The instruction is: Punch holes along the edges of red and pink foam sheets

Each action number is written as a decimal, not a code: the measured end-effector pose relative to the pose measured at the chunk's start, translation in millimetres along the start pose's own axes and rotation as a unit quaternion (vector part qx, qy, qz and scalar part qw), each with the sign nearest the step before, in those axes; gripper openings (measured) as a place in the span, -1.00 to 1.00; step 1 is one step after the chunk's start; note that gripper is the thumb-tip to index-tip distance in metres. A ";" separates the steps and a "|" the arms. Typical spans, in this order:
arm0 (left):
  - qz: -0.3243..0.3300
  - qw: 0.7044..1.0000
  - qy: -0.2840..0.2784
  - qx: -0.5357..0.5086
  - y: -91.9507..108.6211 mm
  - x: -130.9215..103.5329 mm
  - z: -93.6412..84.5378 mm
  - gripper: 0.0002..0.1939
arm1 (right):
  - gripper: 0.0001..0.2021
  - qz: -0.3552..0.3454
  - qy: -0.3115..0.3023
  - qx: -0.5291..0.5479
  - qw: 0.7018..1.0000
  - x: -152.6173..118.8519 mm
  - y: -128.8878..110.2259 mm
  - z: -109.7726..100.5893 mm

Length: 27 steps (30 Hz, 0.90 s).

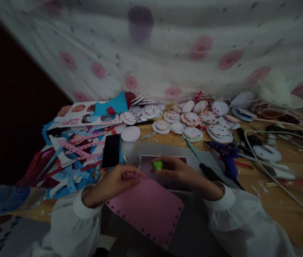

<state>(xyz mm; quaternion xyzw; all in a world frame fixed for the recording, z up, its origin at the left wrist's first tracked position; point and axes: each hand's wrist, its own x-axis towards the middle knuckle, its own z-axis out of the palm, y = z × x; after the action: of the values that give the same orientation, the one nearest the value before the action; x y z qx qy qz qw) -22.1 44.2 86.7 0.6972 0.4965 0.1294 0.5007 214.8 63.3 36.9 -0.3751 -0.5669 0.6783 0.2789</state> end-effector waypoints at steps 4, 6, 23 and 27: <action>0.033 0.999 0.027 0.011 -7.1 -11.5 8.1 -0.79 | -0.57 -0.005 0.038 0.012 0.999 -0.4 -1.2 3.7; 0.045 0.999 0.028 0.004 -12.3 -16.5 11.5 -0.78 | -0.63 0.003 0.047 0.025 0.999 -1.0 -2.2 8.3; -0.001 0.996 0.070 -0.050 -14.9 -36.4 21.0 -0.78 | -0.64 -0.048 0.029 -0.144 0.988 -12.0 3.7 -0.4; -0.013 0.997 0.050 -0.065 -13.1 -38.5 29.1 -0.78 | -0.73 -0.079 -0.032 -0.271 0.959 -16.0 -2.6 2.5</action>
<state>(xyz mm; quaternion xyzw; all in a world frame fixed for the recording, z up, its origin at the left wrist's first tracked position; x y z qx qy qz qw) -28.0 -3.9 74.5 0.6491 0.5204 0.1896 0.5215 221.6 49.6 42.7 -0.3685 -0.7658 0.4870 0.2016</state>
